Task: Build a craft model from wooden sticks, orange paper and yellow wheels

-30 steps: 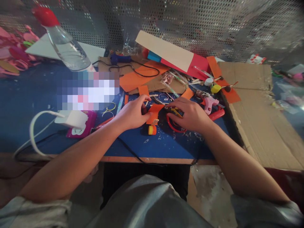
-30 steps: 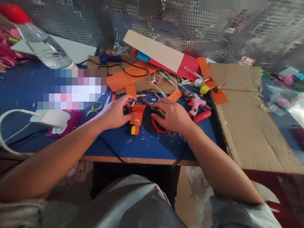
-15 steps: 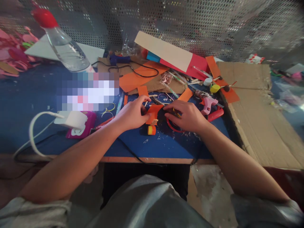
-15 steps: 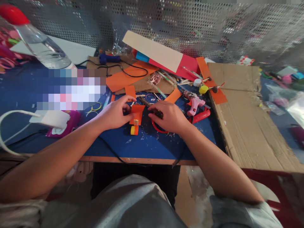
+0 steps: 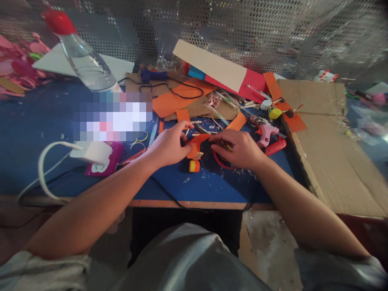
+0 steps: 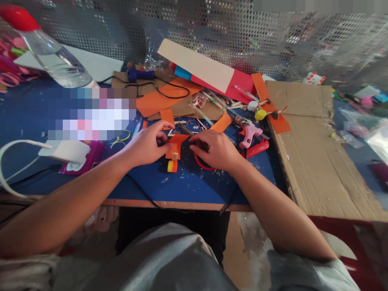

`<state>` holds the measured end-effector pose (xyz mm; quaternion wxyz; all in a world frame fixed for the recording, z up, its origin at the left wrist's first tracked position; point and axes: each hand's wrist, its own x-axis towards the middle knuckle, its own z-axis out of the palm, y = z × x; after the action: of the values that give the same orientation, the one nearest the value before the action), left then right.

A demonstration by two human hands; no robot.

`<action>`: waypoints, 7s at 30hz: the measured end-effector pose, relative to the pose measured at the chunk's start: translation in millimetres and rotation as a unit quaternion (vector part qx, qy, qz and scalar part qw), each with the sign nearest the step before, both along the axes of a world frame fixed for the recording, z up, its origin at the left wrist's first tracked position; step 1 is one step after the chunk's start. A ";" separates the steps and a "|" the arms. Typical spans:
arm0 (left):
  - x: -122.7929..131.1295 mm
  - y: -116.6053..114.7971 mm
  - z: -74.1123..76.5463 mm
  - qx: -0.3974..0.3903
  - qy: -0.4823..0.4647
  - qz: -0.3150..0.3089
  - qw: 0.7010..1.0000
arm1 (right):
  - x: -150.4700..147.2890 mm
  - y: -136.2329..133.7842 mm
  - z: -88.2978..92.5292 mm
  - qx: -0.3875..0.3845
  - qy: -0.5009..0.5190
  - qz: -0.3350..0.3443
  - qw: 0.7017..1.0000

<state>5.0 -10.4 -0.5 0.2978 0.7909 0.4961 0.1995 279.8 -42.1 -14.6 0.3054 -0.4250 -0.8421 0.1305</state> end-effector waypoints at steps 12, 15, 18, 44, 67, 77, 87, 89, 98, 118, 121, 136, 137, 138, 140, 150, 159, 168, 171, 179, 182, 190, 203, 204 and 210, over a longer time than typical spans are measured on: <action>1.3 -4.1 4.0 0.106 -0.175 -0.017 0.979 | 0.6 0.4 0.8 -0.008 0.036 -0.031 0.999; 1.6 -4.6 5.9 0.132 -0.217 -0.031 0.967 | 0.4 -0.1 1.7 -0.011 0.045 -0.033 0.998; 1.1 -2.7 5.0 0.161 -0.266 -0.023 0.950 | 0.2 -0.3 1.9 -0.012 0.051 -0.038 0.998; 9.0 -5.5 5.3 0.073 -0.350 0.029 0.933 | -13.1 -13.9 11.3 -0.036 0.209 -0.017 0.977; 3.9 -9.1 8.1 0.086 -0.337 -0.002 0.938 | -10.9 -15.4 7.3 -0.137 0.342 -0.045 0.929; 6.7 -9.2 10.1 0.109 -0.341 0.007 0.934 | -12.4 -14.6 9.0 -0.110 0.356 -0.064 0.926; 6.9 -9.4 10.0 0.069 -0.363 0.000 0.929 | -10.6 -11.3 7.6 -0.152 0.385 -0.064 0.908; 7.0 -9.1 10.4 0.062 -0.363 -0.005 0.930 | -9.0 -9.6 8.1 -0.163 0.405 -0.062 0.897; 5.6 -5.7 9.5 0.021 -0.405 -0.020 0.914 | -6.1 -6.7 9.1 -0.218 0.492 -0.040 0.842; 3.1 -5.9 1.4 0.104 -0.415 -0.194 0.883 | -7.2 -13.2 18.1 -0.374 0.513 0.002 0.773; 2.2 -5.2 2.7 0.128 -0.402 -0.185 0.887 | -5.8 -13.7 17.4 -0.381 0.511 0.029 0.770; 3.3 -6.9 6.0 0.133 -0.397 -0.146 0.896 | -11.5 -10.2 13.0 -0.270 0.485 0.029 0.831; 4.1 -8.3 6.6 0.125 -0.396 -0.131 0.900 | -12.3 -11.0 13.1 -0.270 0.483 0.029 0.833; 5.0 -9.6 7.0 0.120 -0.395 -0.117 0.903 | -12.8 -11.8 13.1 -0.271 0.479 0.034 0.834; 6.3 -11.7 7.1 0.123 -0.389 -0.099 0.908 | -13.3 -12.9 12.4 -0.272 0.464 0.044 0.842; 7.4 2.0 0.5 0.185 -0.393 0.016 0.901 | -28.5 -44.5 43.0 0.111 0.083 0.175 0.975; 7.9 7.7 -4.4 0.197 -0.417 0.022 0.887 | -85.6 -72.7 27.1 0.068 -0.295 0.225 0.926; 7.2 6.2 -6.3 0.177 -0.429 -0.012 0.886 | -51.3 -71.1 68.9 0.053 0.089 0.125 0.987; 3.7 4.0 -4.5 0.139 -0.457 -0.074 0.876 | -30.2 -54.1 78.4 0.037 0.274 -0.013 0.961; 0.5 -1.4 -7.0 0.137 -0.413 -0.185 0.881 | -18.3 6.2 36.7 -0.108 0.434 0.014 0.895; 1.5 -2.3 -8.6 0.164 -0.378 -0.160 0.897 | -20.8 7.0 25.4 -0.113 0.415 0.010 0.903; 2.8 0.3 -2.9 0.199 -0.389 -0.155 0.886 | -24.2 -6.2 15.4 -0.107 0.397 0.081 0.908; 4.2 -0.2 -0.7 0.239 -0.364 -0.140 0.889 | -27.1 -6.7 12.0 -0.031 0.338 0.014 0.940; 4.1 -0.4 -0.4 0.239 -0.364 -0.139 0.890 | -27.8 -7.2 13.0 -0.030 0.340 0.012 0.940; 4.9 -2.1 -0.4 0.242 -0.359 -0.137 0.891 | -30.5 -11.4 17.3 -0.012 0.354 0.014 0.935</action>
<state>9.9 -12.5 -0.9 0.2800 0.7729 0.1780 0.5409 249.3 -53.5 2.7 0.5763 -0.3432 -0.6838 0.2872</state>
